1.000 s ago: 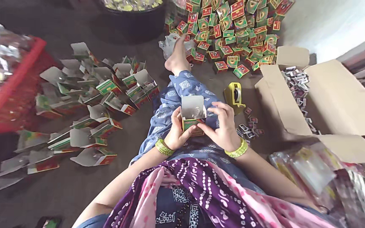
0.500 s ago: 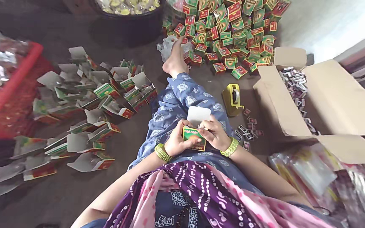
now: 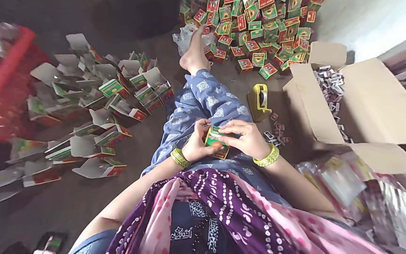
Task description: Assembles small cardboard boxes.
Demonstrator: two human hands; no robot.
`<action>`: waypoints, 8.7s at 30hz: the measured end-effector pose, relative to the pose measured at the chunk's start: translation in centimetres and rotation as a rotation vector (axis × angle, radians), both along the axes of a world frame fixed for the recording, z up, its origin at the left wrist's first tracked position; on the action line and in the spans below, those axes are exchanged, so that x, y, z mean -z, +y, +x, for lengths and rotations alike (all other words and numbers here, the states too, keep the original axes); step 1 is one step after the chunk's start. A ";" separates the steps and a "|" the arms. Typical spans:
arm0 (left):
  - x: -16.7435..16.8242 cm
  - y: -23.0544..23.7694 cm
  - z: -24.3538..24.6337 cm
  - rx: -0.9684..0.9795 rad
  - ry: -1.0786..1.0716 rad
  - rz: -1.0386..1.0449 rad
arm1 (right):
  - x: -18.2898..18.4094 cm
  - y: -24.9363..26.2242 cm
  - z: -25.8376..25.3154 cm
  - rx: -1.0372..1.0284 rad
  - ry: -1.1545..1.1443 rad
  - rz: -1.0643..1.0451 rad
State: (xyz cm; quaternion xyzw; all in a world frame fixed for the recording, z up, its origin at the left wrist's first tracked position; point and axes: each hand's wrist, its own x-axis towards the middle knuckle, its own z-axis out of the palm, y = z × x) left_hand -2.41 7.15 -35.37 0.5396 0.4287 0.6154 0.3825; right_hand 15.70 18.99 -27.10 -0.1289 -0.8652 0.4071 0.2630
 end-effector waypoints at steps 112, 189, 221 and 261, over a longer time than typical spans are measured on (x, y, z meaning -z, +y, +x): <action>1.1 -2.9 -17.0 -1.283 -0.001 -0.715 | 3.3 0.0 -3.1 0.116 -0.206 -0.293; 0.3 -0.4 -0.8 -0.213 0.092 -0.067 | -3.0 -3.3 -2.8 0.231 -0.253 0.158; -0.2 -1.7 -0.3 -0.076 -0.062 0.124 | 3.4 -0.4 -1.7 -0.121 0.044 -0.061; 0.0 -1.4 -0.3 -0.013 -0.091 -0.020 | 0.4 -2.0 0.4 -0.068 -0.055 0.328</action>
